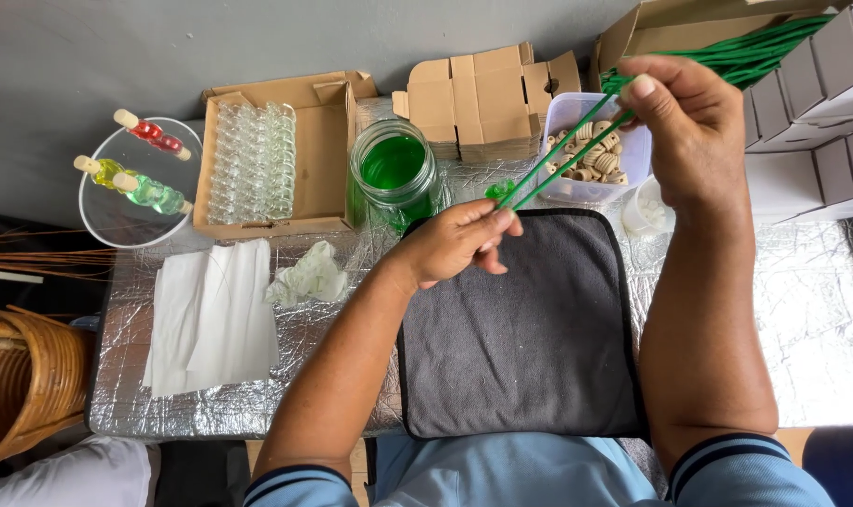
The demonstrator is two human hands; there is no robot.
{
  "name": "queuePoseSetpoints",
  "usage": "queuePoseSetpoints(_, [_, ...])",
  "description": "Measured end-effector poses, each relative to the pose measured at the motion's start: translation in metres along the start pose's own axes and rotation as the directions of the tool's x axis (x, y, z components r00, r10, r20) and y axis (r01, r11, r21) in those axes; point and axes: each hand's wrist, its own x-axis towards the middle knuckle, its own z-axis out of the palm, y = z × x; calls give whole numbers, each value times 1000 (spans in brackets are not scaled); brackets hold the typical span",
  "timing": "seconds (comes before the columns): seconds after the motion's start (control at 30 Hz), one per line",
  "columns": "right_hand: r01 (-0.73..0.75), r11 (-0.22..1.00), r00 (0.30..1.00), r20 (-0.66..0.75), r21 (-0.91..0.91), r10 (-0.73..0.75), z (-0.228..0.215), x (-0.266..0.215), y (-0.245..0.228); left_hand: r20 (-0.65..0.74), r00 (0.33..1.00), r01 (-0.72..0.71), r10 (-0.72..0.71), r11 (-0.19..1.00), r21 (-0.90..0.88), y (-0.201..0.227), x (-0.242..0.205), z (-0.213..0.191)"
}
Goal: Filling small glass bottles with liquid using a syringe and assembling them with cork stoppers and decorative cords.
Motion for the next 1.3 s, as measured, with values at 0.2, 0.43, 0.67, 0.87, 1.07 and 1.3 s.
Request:
queuePoseSetpoints(0.2, [268,858,913,399,-438,-81,1,-7,-49,-202,979,131,-33,860,493,57,-37,2])
queuePoseSetpoints(0.43, [338,904,744,663,-263,-86,55,-31,-82,-51,992,9,118,332,943,104,-53,20])
queuePoseSetpoints(0.67, [29,997,778,624,77,-71,82,-30,-67,-80,991,53,106,243,969,150,-71,32])
queuePoseSetpoints(0.87, [69,998,824,564,-8,-53,74,-33,-53,-85,948,15,305,225,974,153,-72,26])
queuePoseSetpoints(1.07, [128,986,928,338,103,-156,72,-27,-34,-365,700,-363,613,747,557,85,-29,-10])
queuePoseSetpoints(1.3, [157,972,965,184,172,-189,94,-29,-33,-258,614,-611,746,656,443,42,-7,37])
